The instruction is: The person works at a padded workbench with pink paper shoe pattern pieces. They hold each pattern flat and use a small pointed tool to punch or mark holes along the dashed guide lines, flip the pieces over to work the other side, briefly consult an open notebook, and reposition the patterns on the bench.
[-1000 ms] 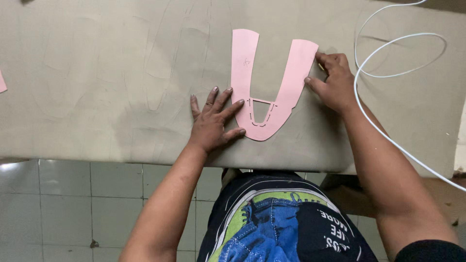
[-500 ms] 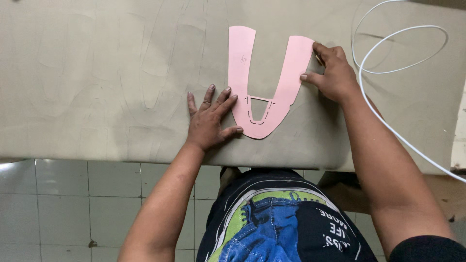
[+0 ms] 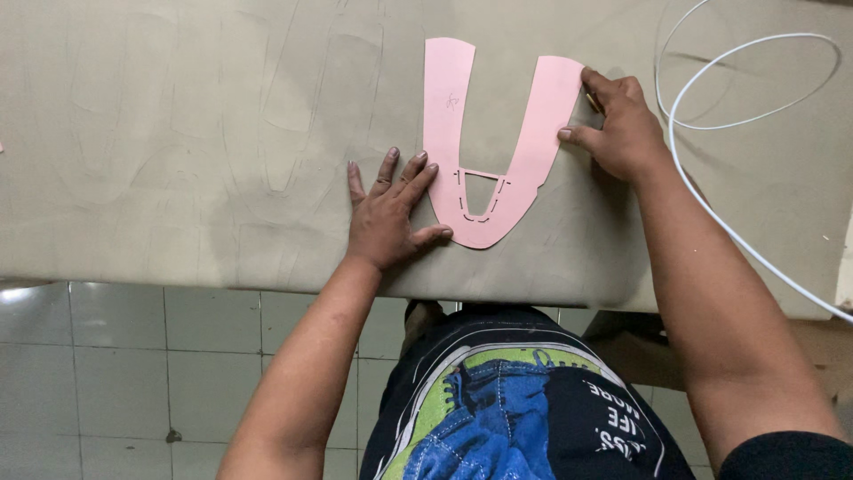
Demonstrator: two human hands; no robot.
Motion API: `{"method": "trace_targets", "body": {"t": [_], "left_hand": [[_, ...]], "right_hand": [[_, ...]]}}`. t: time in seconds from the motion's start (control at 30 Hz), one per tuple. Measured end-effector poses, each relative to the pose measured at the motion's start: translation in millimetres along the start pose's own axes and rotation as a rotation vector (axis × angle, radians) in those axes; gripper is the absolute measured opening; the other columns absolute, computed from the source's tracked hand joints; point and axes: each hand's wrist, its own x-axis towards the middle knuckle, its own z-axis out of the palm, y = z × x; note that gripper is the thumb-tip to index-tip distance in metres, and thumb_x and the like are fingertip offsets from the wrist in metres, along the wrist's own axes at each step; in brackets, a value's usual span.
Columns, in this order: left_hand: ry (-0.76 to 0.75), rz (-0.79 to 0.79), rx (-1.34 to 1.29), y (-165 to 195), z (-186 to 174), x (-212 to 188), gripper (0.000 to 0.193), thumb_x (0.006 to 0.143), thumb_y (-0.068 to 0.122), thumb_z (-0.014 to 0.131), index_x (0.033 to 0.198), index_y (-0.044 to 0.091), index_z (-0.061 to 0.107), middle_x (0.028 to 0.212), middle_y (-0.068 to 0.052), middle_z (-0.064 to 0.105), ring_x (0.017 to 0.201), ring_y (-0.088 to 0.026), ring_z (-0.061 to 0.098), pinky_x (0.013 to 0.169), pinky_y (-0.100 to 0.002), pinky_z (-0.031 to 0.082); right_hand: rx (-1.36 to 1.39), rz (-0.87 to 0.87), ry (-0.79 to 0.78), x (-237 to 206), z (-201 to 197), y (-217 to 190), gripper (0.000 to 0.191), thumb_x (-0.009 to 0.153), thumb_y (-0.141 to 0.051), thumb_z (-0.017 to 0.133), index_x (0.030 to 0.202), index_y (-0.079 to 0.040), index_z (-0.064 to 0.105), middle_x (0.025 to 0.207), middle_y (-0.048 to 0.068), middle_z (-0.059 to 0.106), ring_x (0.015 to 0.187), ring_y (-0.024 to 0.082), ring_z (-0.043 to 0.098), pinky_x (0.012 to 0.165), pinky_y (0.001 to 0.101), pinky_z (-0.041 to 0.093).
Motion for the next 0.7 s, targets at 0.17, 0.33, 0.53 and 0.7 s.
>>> {"method": "trace_targets", "body": {"t": [0.17,0.33,0.53,0.7], "left_hand": [[-0.005,-0.016,0.004,0.7,-0.7,0.7,0.102,0.068,0.084,0.064,0.154,0.034,0.043,0.164,0.007,0.037,0.156,-0.022,0.017,0.120,-0.070,-0.006],[0.062,0.000,0.001,1.9,2.3,-5.4,0.103,0.072,0.079,0.068,0.153,0.021,0.046,0.163,-0.002,0.041,0.154,-0.023,0.022,0.117,-0.073,-0.005],[0.140,-0.047,-0.009,34.5,18.7,-36.0,0.087,0.086,0.064,0.070,0.151,0.012,0.049,0.156,-0.010,0.045,0.152,-0.028,0.030,0.124,-0.069,0.003],[0.206,-0.055,-0.077,44.0,25.6,-40.6,0.091,0.079,0.063,0.073,0.150,0.011,0.050,0.161,-0.010,0.041,0.154,-0.030,0.027,0.122,-0.068,0.004]], "right_hand": [[0.020,-0.016,-0.003,0.3,-0.9,-0.1,0.089,0.082,-0.030,0.085,0.159,-0.021,0.042,0.141,0.011,0.050,0.131,0.028,0.054,0.111,0.0400,0.044],[-0.001,-0.014,-0.017,3.6,0.5,1.9,0.092,0.081,-0.030,0.086,0.160,-0.021,0.040,0.144,0.011,0.048,0.133,0.029,0.053,0.111,0.0406,0.043],[0.019,-0.002,-0.022,4.8,-2.9,1.4,0.097,0.078,-0.029,0.087,0.161,-0.021,0.036,0.146,0.011,0.048,0.134,0.028,0.053,0.111,0.0404,0.044],[-0.009,0.039,-0.050,3.9,-8.0,-6.1,0.101,0.077,-0.030,0.088,0.161,-0.024,0.034,0.146,0.012,0.047,0.134,0.030,0.053,0.112,0.0415,0.043]]}}
